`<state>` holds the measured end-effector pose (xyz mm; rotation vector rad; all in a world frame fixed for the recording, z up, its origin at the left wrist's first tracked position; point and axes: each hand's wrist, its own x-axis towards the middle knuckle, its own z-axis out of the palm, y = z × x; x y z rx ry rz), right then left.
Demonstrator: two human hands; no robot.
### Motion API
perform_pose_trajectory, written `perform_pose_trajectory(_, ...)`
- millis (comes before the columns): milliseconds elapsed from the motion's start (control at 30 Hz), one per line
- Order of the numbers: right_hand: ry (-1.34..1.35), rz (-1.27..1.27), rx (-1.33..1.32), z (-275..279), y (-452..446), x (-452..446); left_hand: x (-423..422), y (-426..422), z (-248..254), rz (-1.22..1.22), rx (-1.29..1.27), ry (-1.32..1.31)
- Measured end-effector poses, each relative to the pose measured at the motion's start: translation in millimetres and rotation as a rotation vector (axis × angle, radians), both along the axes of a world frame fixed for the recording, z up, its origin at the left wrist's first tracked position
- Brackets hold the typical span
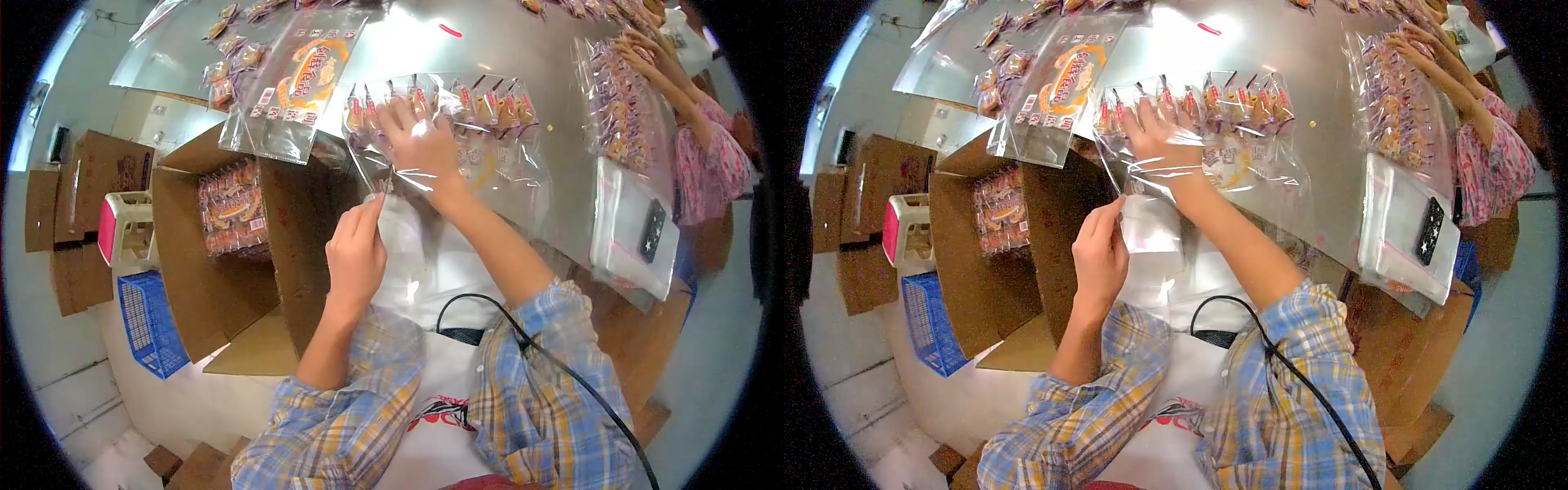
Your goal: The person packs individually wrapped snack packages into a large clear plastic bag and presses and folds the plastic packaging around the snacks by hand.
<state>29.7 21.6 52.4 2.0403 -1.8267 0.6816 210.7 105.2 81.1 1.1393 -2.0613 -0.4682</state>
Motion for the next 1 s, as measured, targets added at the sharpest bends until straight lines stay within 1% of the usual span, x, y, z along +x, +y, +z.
perform_pose_trajectory(67, -0.013, -0.001, 0.057, 0.4, -11.1, -3.0, 6.4, -3.9, -2.0, 0.005, 0.023, -0.013)
perform_pose_trajectory(100, -0.024, -0.045, 0.117, -1.7, -17.1, -1.9, 9.3, -6.3, -3.2, 0.006, 0.036, -0.017)
perform_pose_trajectory(167, 0.130, -0.084, 0.011, -6.9, -20.3, -6.6, 15.3, -11.4, -2.9, 0.011, 0.041, -0.003)
perform_pose_trajectory(333, 0.046, -0.107, -0.069, -6.2, -26.3, -4.4, 21.4, -16.8, 8.4, 0.028, 0.033, 0.011)
perform_pose_trajectory(433, -0.079, -0.162, 0.006, -3.9, -28.7, 0.6, 21.1, -20.9, 8.4, 0.034, 0.032, 0.003)
perform_pose_trajectory(533, -0.132, -0.142, 0.126, 0.2, -26.4, -3.0, 24.7, -35.4, 7.7, 0.023, 0.020, -0.050)
perform_pose_trajectory(567, -0.120, -0.080, 0.015, -0.4, -21.5, -8.3, 24.7, -41.4, 7.4, 0.041, -0.041, -0.021)
perform_pose_trajectory(633, -0.088, 0.056, -0.203, -3.0, -4.4, -23.1, 27.6, -51.6, 9.2, 0.064, -0.082, -0.022)
perform_pose_trajectory(667, -0.172, 0.096, -0.251, -3.5, 3.2, -27.8, 28.9, -51.4, 15.2, 0.087, 0.022, -0.065)
perform_pose_trajectory(767, -0.149, 0.047, -0.248, -15.2, 34.5, -40.3, 17.7, -45.2, 21.2, 0.157, -0.200, -0.136)
perform_pose_trajectory(800, -0.161, 0.023, -0.145, -12.5, 36.4, -44.0, 12.1, -34.8, 27.9, 0.189, -0.287, -0.161)
perform_pose_trajectory(867, -0.304, -0.010, -0.080, -30.9, 41.9, -55.5, 17.9, 2.3, 16.1, 0.029, -0.441, 0.009)
perform_pose_trajectory(900, -0.379, -0.030, -0.050, -37.8, 42.8, -60.1, 16.3, 17.8, 15.5, -0.147, -0.445, 0.081)
perform_pose_trajectory(933, -0.321, 0.021, -0.118, -21.2, 40.3, -62.8, 14.6, 33.4, 15.0, -0.335, -0.428, 0.150)
perform_pose_trajectory(967, -0.329, -0.006, -0.054, -19.4, 40.8, -63.5, 13.1, 49.1, 14.6, -0.523, -0.395, 0.207)
perform_pose_trajectory(1000, -0.405, -0.003, -0.035, -20.7, 41.7, -62.5, -3.7, 57.1, 9.6, -0.571, -0.329, 0.211)
